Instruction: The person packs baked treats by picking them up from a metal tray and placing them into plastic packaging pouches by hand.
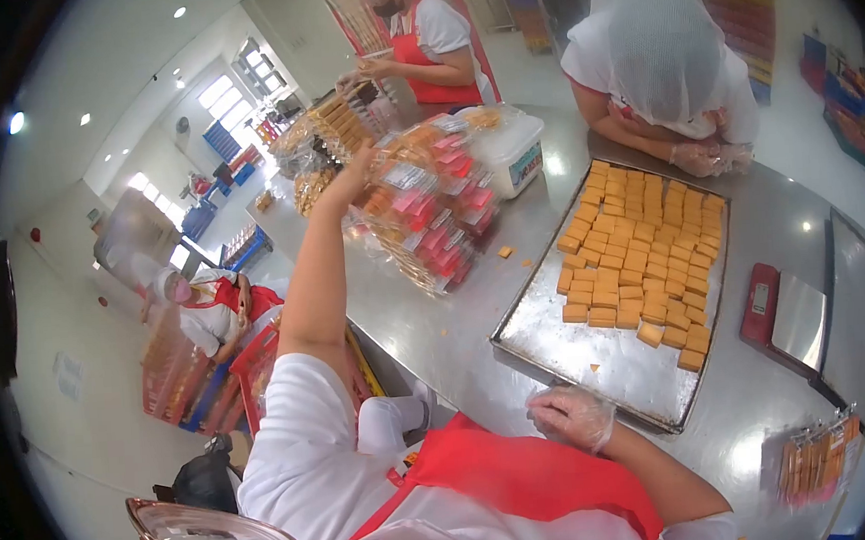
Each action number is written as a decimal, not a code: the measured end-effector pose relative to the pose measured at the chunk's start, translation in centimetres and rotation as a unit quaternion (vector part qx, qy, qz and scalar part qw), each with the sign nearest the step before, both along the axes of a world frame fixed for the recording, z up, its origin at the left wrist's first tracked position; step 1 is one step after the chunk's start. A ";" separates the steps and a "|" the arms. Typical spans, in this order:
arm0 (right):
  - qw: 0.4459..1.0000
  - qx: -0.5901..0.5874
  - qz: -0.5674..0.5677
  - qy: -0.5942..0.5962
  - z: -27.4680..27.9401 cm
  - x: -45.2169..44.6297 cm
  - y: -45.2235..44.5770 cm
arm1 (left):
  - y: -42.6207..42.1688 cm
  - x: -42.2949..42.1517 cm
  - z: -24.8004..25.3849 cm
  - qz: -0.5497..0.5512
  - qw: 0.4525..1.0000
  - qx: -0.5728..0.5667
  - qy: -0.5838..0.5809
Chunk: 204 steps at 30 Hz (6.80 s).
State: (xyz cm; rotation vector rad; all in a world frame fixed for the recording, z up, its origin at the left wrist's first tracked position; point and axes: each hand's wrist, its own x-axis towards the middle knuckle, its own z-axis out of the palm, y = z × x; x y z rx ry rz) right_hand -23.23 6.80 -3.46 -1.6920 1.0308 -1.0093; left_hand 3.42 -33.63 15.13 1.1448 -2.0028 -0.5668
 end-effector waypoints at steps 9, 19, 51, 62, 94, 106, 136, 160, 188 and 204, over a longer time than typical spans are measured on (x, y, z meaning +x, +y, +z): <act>0.996 0.080 0.003 0.034 1.6 0.2 0.0 | -4.1 9.6 -6.1 0.118 0.986 0.067 -0.102; 0.972 0.191 -0.052 -0.128 4.0 2.4 0.9 | -1.4 7.5 -10.6 0.385 0.923 -0.010 0.021; 0.980 -0.074 0.103 0.154 4.7 -1.2 1.5 | 25.5 -1.6 -14.7 -0.008 0.987 -0.038 -0.158; 0.836 -0.041 -0.321 0.442 9.1 -11.9 0.7 | 21.9 -0.2 -19.1 -0.022 0.993 -0.027 -0.115; 0.778 -0.316 0.065 0.540 27.4 0.0 4.3 | 22.6 -2.6 -18.1 0.020 0.992 -0.040 -0.116; 0.801 -0.393 -0.171 0.417 22.7 -4.0 -0.5 | 21.7 -1.5 -19.8 0.050 0.994 -0.065 -0.075; 0.903 0.060 -0.143 0.401 7.7 -8.6 -1.2 | 21.6 -1.5 -19.7 0.097 0.993 0.000 -0.062; 0.903 0.156 -0.277 0.288 10.8 -7.2 -1.6 | 27.1 -7.3 -15.5 -0.134 0.986 0.017 0.097; 0.917 -0.143 -0.022 0.371 11.9 -1.3 -4.0 | 29.3 -14.6 -7.7 -0.353 0.889 0.234 0.175; 0.962 -0.212 -0.165 0.040 11.0 -0.5 -7.3 | 29.0 -14.8 -9.8 -0.257 0.625 0.456 0.579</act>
